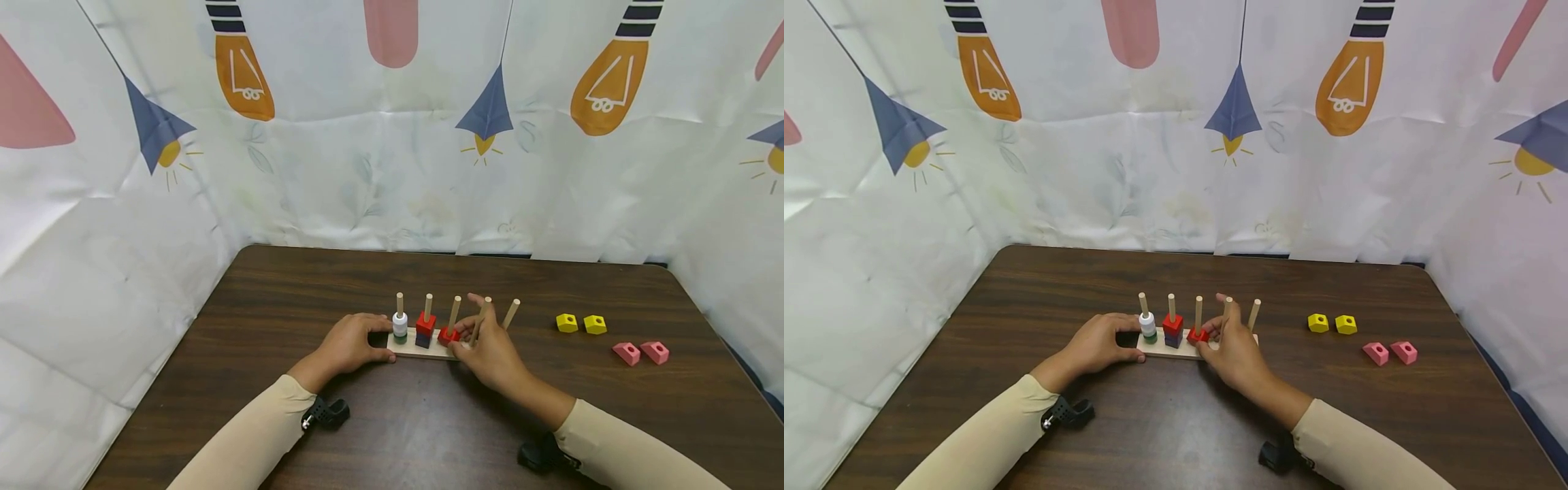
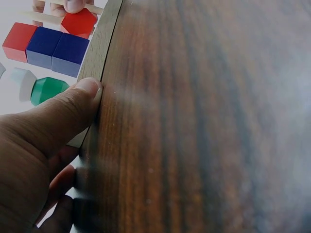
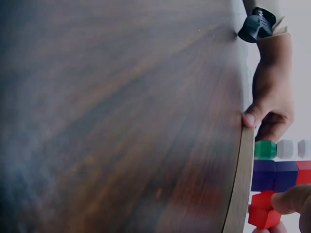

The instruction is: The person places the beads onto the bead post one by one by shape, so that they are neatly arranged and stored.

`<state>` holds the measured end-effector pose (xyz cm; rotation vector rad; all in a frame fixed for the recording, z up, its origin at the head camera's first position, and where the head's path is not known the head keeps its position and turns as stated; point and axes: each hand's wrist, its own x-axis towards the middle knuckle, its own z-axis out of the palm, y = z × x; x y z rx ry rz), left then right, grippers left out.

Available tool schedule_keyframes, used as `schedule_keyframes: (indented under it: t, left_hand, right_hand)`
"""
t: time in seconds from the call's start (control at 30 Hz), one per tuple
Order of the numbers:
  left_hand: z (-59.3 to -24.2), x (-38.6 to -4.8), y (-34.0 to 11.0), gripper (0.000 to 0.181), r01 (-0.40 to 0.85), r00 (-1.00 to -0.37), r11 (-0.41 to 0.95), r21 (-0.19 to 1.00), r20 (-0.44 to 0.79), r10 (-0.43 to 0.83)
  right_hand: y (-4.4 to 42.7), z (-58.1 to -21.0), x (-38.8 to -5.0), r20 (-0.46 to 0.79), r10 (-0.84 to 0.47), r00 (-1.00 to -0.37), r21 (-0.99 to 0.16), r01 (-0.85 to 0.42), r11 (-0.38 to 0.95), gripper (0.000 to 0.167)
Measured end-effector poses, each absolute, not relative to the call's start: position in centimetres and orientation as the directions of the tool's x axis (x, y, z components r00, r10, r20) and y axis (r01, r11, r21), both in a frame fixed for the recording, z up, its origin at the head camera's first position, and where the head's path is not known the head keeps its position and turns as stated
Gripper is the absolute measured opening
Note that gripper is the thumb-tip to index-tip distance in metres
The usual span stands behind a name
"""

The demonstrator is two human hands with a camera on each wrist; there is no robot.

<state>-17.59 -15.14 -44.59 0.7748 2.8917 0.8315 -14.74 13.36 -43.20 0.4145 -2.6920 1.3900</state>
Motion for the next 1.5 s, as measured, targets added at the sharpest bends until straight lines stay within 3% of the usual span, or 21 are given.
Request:
schedule_keyframes:
  t: [0.47, 0.8, 0.93, 1.17, 1.5]
  left_hand:
    - [-44.6, -17.6, -15.1, 0.051, 0.460, -0.873, 0.736, 0.497, 0.101, 0.477]
    - [-44.6, -17.6, -15.1, 0.050, 0.454, -0.874, 0.734, 0.505, 0.092, 0.477]
    - [-44.6, -17.6, -15.1, 0.050, 0.456, -0.873, 0.733, 0.505, 0.094, 0.478]
    - [-44.6, -17.4, -15.2, 0.051, 0.450, -0.877, 0.734, 0.509, 0.094, 0.472]
    - [-44.5, -17.5, -15.2, 0.051, 0.457, -0.873, 0.727, 0.512, 0.101, 0.478]
  right_hand:
    - [14.8, -43.2, -14.0, 0.223, -0.322, -0.920, -0.722, -0.378, 0.580, 0.095]
    - [18.0, -42.7, -12.3, 0.178, -0.478, -0.860, -0.556, -0.488, 0.673, 0.095]
    - [19.7, -42.5, -11.9, 0.162, -0.520, -0.839, -0.537, -0.517, 0.667, 0.082]
    - [22.9, -42.7, -11.9, 0.213, -0.566, -0.797, -0.451, -0.594, 0.666, 0.041]
    - [27.2, -42.5, -13.4, 0.321, -0.471, -0.822, -0.356, -0.566, 0.744, 0.038]
